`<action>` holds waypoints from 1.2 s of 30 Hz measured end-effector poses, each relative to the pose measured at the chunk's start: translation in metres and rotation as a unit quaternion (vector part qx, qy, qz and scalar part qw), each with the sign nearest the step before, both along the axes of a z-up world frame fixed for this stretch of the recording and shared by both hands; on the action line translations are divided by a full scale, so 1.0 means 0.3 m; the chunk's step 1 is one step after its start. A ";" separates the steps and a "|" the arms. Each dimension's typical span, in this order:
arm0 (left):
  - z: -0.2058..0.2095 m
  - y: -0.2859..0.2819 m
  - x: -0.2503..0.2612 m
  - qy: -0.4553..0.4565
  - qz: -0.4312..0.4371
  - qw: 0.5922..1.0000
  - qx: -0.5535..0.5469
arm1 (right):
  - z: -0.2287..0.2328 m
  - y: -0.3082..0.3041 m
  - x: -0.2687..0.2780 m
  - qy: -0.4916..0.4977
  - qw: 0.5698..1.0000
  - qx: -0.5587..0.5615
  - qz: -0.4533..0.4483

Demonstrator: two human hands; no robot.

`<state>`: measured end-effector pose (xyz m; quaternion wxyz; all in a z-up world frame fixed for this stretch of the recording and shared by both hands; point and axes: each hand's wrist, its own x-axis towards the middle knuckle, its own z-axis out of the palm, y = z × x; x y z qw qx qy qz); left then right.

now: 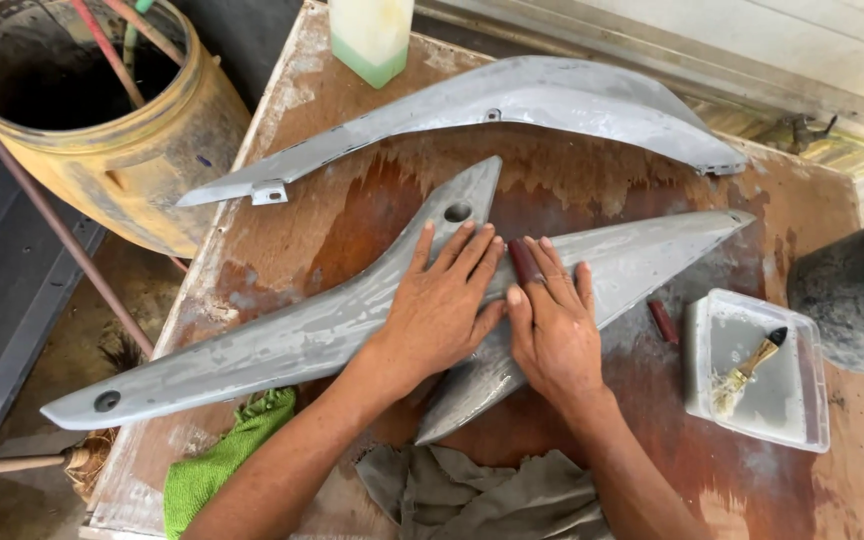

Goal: The person sands a grey metal part on a wooden table using a sanding block. They hold the part steady with their left hand while moving the sanding block with their right hand across the surface.

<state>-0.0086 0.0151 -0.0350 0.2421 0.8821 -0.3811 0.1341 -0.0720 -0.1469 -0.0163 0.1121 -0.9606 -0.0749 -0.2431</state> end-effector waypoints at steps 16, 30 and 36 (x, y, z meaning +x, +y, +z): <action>0.034 -0.012 -0.008 0.048 0.004 0.995 0.084 | -0.089 -0.156 0.027 0.003 0.998 0.064 0.029; 0.048 -0.007 0.002 0.067 -0.011 0.993 0.098 | -0.074 -0.146 0.021 -0.029 0.998 0.062 -0.008; 0.021 0.001 0.013 0.058 -0.023 0.994 0.089 | -0.042 -0.062 -0.017 -0.023 0.998 0.023 0.059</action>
